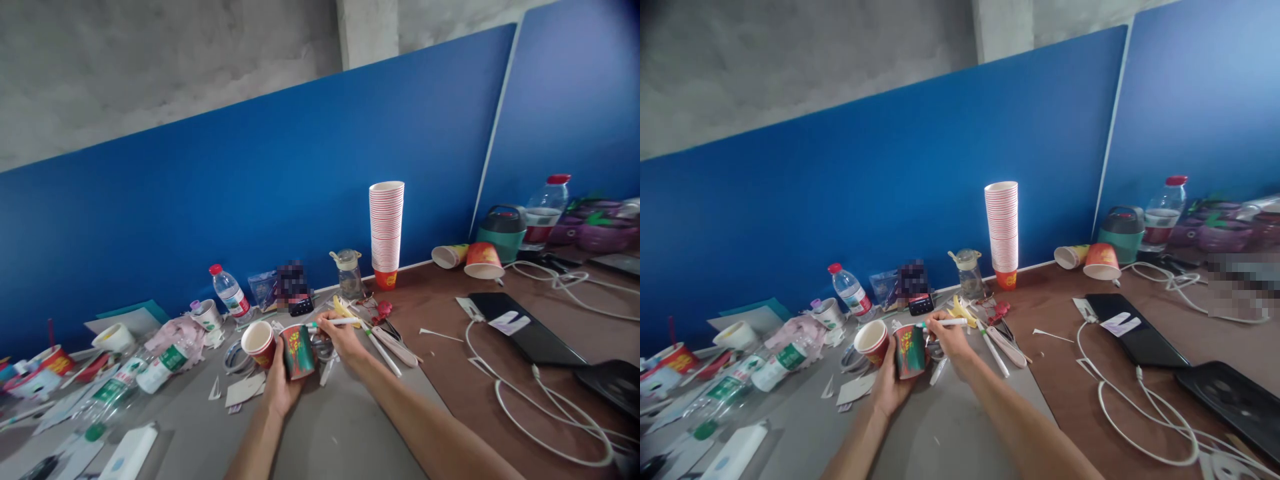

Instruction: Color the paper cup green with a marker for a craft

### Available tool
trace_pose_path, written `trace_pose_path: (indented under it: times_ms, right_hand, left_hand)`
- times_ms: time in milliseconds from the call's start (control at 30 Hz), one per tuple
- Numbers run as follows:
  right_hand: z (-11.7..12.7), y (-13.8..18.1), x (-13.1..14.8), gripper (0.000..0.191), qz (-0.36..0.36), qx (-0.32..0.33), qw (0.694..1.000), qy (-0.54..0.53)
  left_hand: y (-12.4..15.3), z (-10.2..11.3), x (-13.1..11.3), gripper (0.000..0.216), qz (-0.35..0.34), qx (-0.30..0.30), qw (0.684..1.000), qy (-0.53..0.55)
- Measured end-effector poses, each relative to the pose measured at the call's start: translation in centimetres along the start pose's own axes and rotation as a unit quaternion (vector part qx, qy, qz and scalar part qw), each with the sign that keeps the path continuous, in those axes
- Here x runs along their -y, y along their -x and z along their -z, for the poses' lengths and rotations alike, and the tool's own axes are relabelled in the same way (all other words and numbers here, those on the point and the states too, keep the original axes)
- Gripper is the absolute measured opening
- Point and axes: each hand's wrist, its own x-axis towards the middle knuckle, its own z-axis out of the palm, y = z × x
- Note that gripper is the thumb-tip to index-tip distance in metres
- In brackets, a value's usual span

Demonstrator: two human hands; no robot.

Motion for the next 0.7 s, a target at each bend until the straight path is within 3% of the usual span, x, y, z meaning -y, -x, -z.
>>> trace_pose_path:
  times_ms: [333, 700]
  right_hand:
    - [0.1, -0.1, -1.6, 0.037, -0.016, -0.042, 0.999, 0.003]
    - [-0.9, 0.7, -0.3, 0.028, 0.016, -0.046, 0.998, 0.028]
  left_hand:
    - [-0.4, 0.8, -0.6, 0.047, 0.03, 0.042, 0.997, 0.05]
    - [-0.4, 0.8, -0.1, 0.052, 0.005, 0.013, 1.0, 0.0]
